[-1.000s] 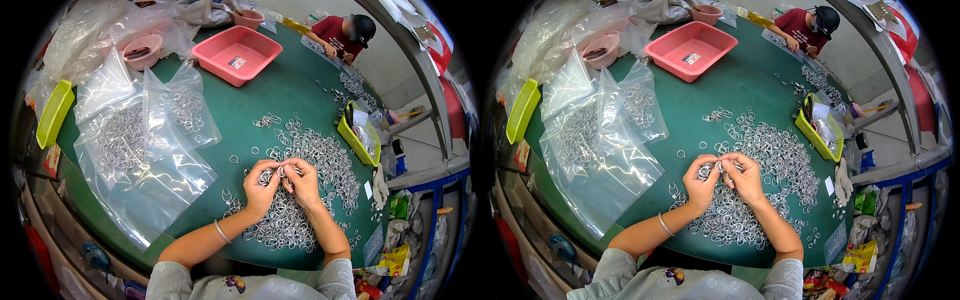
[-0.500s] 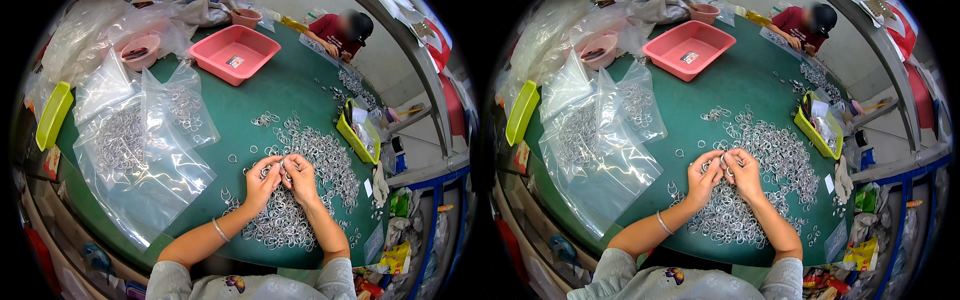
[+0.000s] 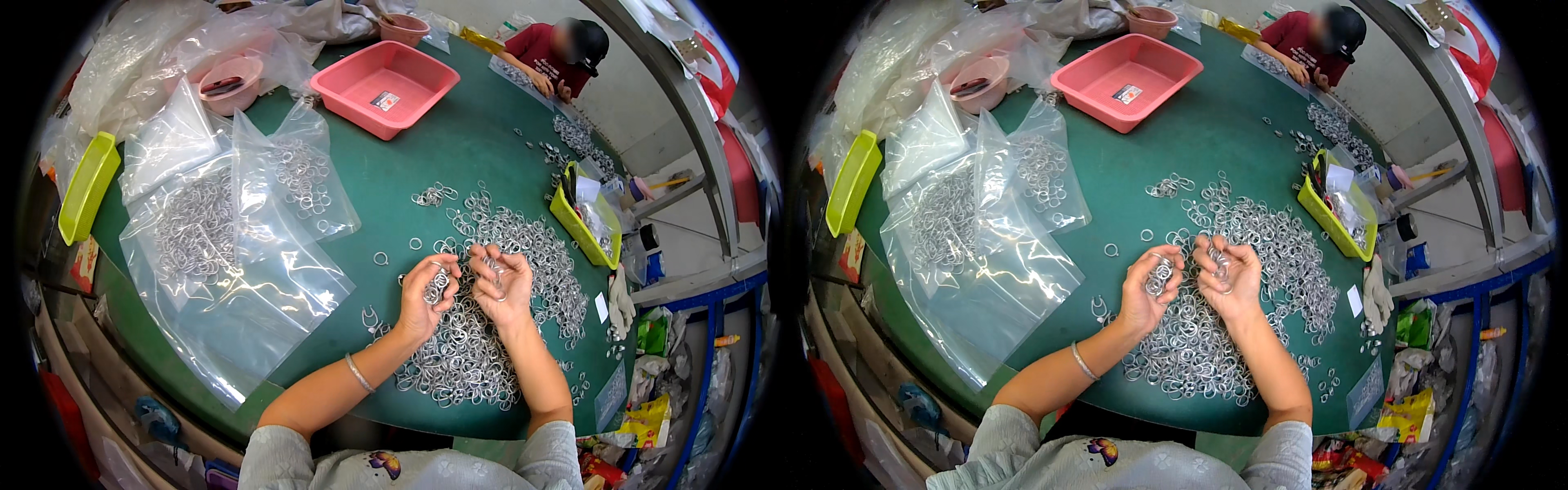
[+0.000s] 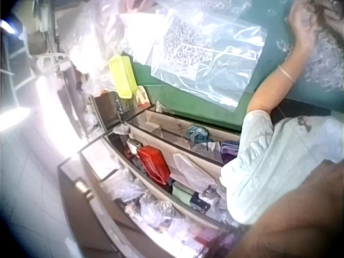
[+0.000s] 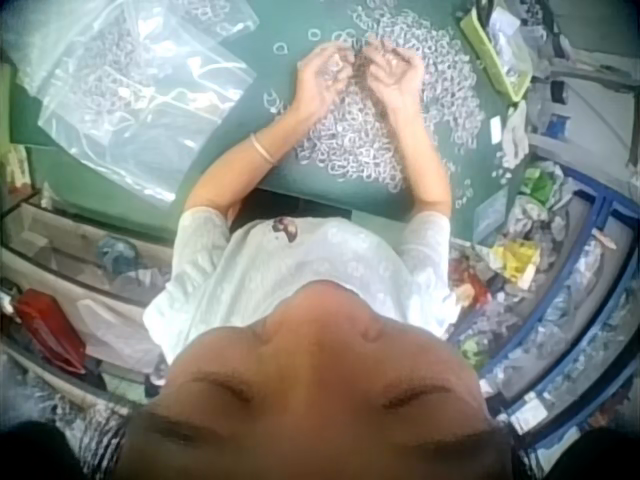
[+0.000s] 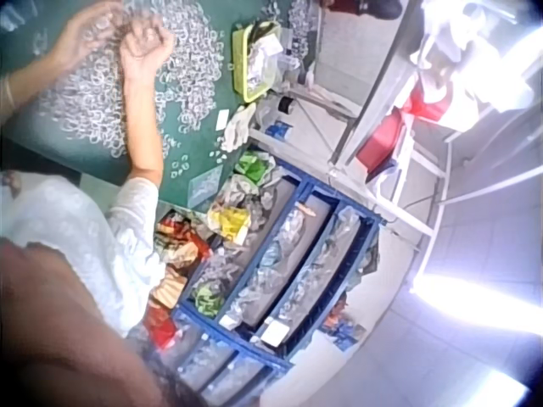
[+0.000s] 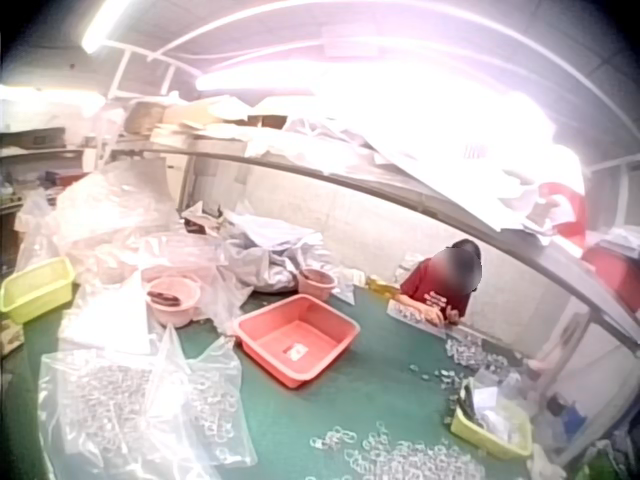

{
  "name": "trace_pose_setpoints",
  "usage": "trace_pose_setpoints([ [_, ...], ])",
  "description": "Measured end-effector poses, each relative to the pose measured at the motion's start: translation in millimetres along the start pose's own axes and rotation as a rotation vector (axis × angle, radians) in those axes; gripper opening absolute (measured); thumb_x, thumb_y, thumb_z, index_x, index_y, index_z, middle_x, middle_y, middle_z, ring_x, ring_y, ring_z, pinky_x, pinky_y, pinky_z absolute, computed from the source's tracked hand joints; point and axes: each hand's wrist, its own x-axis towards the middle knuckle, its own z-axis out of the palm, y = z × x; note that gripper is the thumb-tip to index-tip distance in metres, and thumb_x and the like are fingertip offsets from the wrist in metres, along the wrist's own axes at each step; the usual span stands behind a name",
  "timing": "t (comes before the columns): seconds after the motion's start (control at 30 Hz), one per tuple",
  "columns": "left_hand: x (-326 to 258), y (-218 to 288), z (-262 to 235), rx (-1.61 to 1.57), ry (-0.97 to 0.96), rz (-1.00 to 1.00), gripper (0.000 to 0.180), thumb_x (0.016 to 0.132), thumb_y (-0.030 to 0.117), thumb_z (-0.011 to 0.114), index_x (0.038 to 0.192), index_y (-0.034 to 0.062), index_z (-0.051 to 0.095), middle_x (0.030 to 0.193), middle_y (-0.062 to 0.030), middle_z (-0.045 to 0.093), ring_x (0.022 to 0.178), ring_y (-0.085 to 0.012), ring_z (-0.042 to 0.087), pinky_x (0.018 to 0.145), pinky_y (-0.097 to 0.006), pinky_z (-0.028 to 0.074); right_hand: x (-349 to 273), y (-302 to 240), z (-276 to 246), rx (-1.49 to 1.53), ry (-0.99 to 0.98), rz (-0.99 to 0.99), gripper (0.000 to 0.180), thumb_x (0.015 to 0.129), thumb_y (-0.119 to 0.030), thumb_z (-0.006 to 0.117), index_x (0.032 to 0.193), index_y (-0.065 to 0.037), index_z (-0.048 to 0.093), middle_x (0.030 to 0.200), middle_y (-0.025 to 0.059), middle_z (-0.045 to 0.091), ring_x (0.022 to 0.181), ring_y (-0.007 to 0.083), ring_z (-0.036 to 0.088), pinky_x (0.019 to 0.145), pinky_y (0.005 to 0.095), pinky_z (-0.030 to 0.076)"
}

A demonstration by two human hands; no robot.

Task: The person sorts through a pile of small metal rings on a table, picking them up by hand and placing them into different piles.

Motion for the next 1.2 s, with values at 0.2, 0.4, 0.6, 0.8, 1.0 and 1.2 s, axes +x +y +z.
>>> trace_pose_setpoints([
  [0.2,0,-2,1,0.040,0.104,0.055,0.027,0.091,0.024,0.042,0.093,-0.0012,0.052,0.081,-0.0090,0.051,0.058,-0.0102,0.044,0.039,-0.018,0.028,60,-30,-3,-0.658,0.086,-0.069,0.019,0.088,-0.023,0.052,0.094,-0.004,0.054,0.064,0.0010,0.045,0.048,0.0078,0.036,0.032,0.0188,0.027],
  [0.4,0,-5,-2,0.128,0.104,0.013,0.026,0.092,0.024,0.046,0.086,0.0005,0.056,0.073,-0.0045,0.051,0.052,-0.0077,0.045,0.038,-0.017,0.027,123,-24,3,-1.925,0.044,-0.573,0.029,0.084,-0.019,0.059,0.107,-0.002,0.059,0.056,0.0049,0.049,0.051,0.0125,0.048,0.045,0.0262,0.040],
  [0.6,0,-5,2,0.188,0.106,0.017,0.022,0.090,0.016,0.050,0.104,-0.0009,0.055,0.079,-0.0040,0.051,0.055,-0.0071,0.044,0.040,-0.016,0.027,103,-32,-6,-2.276,-0.098,-0.404,0.019,0.074,-0.019,0.066,0.086,-0.004,0.067,0.077,0.0173,0.064,0.069,0.0287,0.063,0.066,0.0337,0.049],
  [0.8,-1,-6,2,0.164,0.166,0.011,0.021,0.090,0.020,0.051,0.094,0.0007,0.056,0.074,-0.0025,0.050,0.054,-0.0069,0.044,0.039,-0.016,0.026,79,-59,14,-1.899,0.100,-0.019,0.018,0.074,-0.013,0.065,0.087,0.000,0.064,0.066,0.0105,0.061,0.056,0.0167,0.055,0.057,0.0298,0.045],
  [1.0,1,-6,-1,0.121,0.160,-0.043,0.029,0.093,0.028,0.045,0.079,0.0027,0.052,0.068,-0.0033,0.046,0.052,-0.0097,0.043,0.039,-0.017,0.027,109,-45,-15,-2.364,0.191,-0.597,0.015,0.074,-0.019,0.066,0.080,-0.005,0.064,0.069,0.0136,0.062,0.063,0.0262,0.060,0.060,0.0350,0.048],
  [1.2,0,-7,1,0.135,0.181,-0.001,0.031,0.093,0.028,0.045,0.079,0.0019,0.053,0.066,-0.0029,0.045,0.049,-0.0089,0.042,0.037,-0.018,0.026,110,-43,-16,-2.544,0.163,-0.439,0.018,0.072,-0.019,0.067,0.084,-0.007,0.062,0.073,0.0137,0.063,0.073,0.0308,0.062,0.064,0.0398,0.049],
])
